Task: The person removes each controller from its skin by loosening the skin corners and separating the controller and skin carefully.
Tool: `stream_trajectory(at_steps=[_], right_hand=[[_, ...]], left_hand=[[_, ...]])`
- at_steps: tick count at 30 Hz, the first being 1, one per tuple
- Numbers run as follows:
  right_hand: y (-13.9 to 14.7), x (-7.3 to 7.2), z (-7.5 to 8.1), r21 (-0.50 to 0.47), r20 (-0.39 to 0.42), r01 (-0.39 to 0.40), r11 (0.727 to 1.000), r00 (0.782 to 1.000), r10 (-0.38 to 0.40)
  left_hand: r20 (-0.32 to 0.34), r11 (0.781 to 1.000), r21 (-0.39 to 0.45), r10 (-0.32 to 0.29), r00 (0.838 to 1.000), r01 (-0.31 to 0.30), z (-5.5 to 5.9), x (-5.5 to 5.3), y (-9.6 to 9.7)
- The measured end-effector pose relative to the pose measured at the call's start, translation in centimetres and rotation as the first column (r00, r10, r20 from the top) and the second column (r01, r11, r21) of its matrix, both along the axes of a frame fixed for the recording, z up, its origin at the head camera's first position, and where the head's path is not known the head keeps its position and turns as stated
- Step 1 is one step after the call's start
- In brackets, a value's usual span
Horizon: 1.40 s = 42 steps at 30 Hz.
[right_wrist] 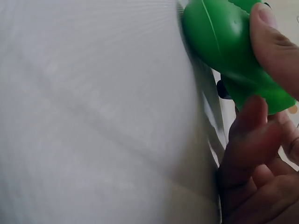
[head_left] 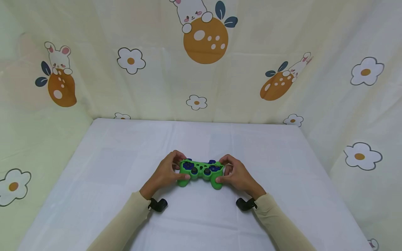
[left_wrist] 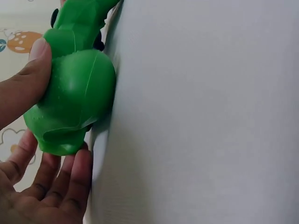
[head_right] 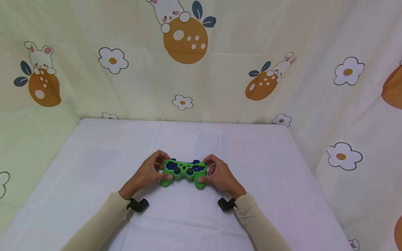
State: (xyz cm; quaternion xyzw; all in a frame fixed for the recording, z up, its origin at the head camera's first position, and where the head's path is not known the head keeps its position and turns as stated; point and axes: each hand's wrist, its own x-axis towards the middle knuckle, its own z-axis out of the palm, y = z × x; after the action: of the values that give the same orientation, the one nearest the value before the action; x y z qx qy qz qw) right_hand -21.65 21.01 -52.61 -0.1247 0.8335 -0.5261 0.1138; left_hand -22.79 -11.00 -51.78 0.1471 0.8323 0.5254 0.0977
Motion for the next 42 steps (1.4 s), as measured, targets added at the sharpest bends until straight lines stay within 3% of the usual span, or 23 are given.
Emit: stream_trajectory(at_steps=[4, 16, 42], right_hand=[[0.1, -0.2, -0.1, -0.044, 0.044, -0.013, 0.999, 0.999, 0.015], [0.2, -0.1, 0.2, -0.100, 0.102, -0.023, 0.995, 0.994, 0.033], [0.1, -0.2, 0.4, -0.068, 0.128, -0.002, 0.998, 0.992, 0.011]], left_hand=[[0.024, 1.000, -0.004, 0.009, 1.000, -0.009, -0.1, -0.4, -0.2], [0.044, 0.997, -0.048, -0.063, 0.997, 0.065, 0.5, -1.8, -0.4], [-0.044, 0.999, -0.041, -0.018, 0.999, 0.016, 0.3, -1.0, -0.5]])
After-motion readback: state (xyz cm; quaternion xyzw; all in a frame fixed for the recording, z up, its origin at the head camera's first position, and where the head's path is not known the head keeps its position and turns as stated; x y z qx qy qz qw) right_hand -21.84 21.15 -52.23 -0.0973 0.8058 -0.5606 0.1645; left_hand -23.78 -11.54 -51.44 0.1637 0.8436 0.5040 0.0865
